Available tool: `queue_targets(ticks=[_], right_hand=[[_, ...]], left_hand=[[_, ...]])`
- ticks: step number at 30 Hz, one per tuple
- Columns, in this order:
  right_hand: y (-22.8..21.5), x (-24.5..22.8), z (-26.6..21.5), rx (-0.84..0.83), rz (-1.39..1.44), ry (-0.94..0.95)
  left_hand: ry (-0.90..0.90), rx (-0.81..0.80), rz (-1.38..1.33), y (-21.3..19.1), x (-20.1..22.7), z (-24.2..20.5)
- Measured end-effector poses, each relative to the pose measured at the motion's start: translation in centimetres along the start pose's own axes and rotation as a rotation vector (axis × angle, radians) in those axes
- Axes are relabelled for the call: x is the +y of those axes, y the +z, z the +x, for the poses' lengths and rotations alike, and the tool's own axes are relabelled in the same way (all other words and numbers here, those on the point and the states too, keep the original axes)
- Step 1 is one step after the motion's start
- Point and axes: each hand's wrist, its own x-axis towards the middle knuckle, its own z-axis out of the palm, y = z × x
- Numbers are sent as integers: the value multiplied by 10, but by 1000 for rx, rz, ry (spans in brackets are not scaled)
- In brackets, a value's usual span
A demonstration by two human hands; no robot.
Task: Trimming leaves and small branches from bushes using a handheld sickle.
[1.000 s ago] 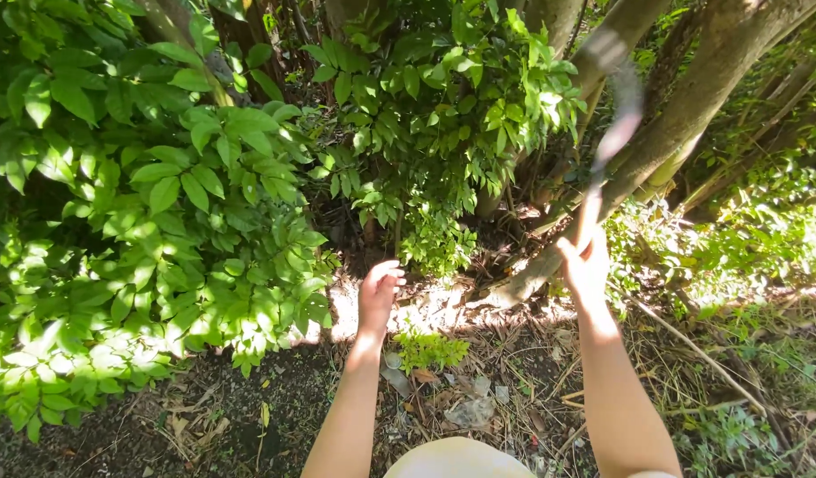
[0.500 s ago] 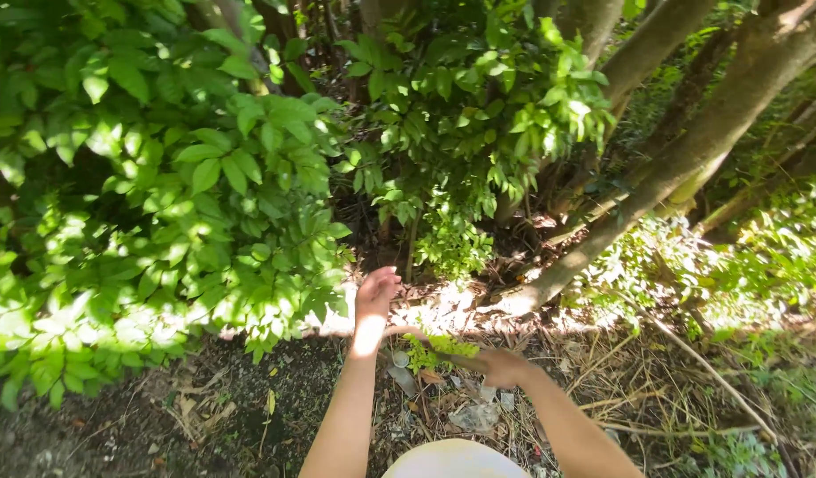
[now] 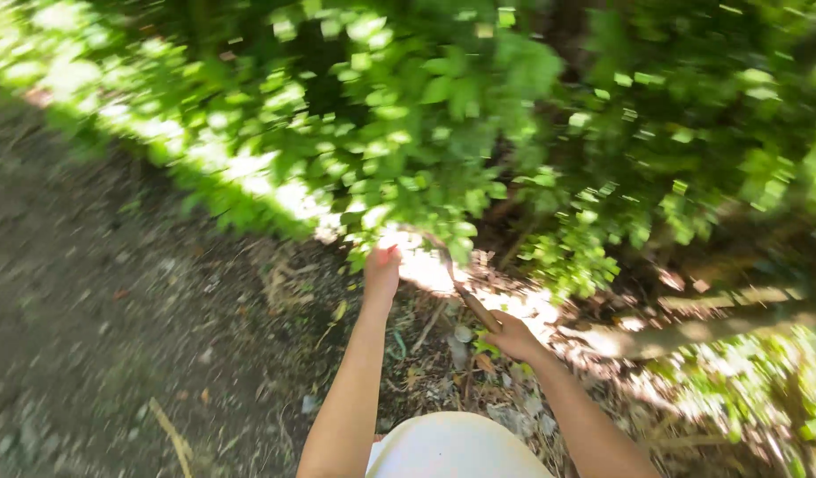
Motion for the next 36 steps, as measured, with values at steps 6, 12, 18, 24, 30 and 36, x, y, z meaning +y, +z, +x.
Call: queue_targets(ticks=[6, 12, 18, 24, 30, 36], right_hand=[[77, -100, 28, -197, -68, -118], [170, -181, 54, -419, 2, -255], [244, -233, 55, -565, -70, -362], [292, -287, 74, -781, -160, -414], [378, -324, 131, -900, -188, -421], [426, -413, 152, -950, -258, -400]], left_hand=[[-59, 201, -128, -116, 149, -27], [-153, 502, 55, -237, 204, -77], [-93, 757, 54, -318, 215, -127], [-56, 951, 74, -367, 212, -162], [-14, 1128, 52, -440, 206, -182], [45, 1204, 82, -517, 234, -134]])
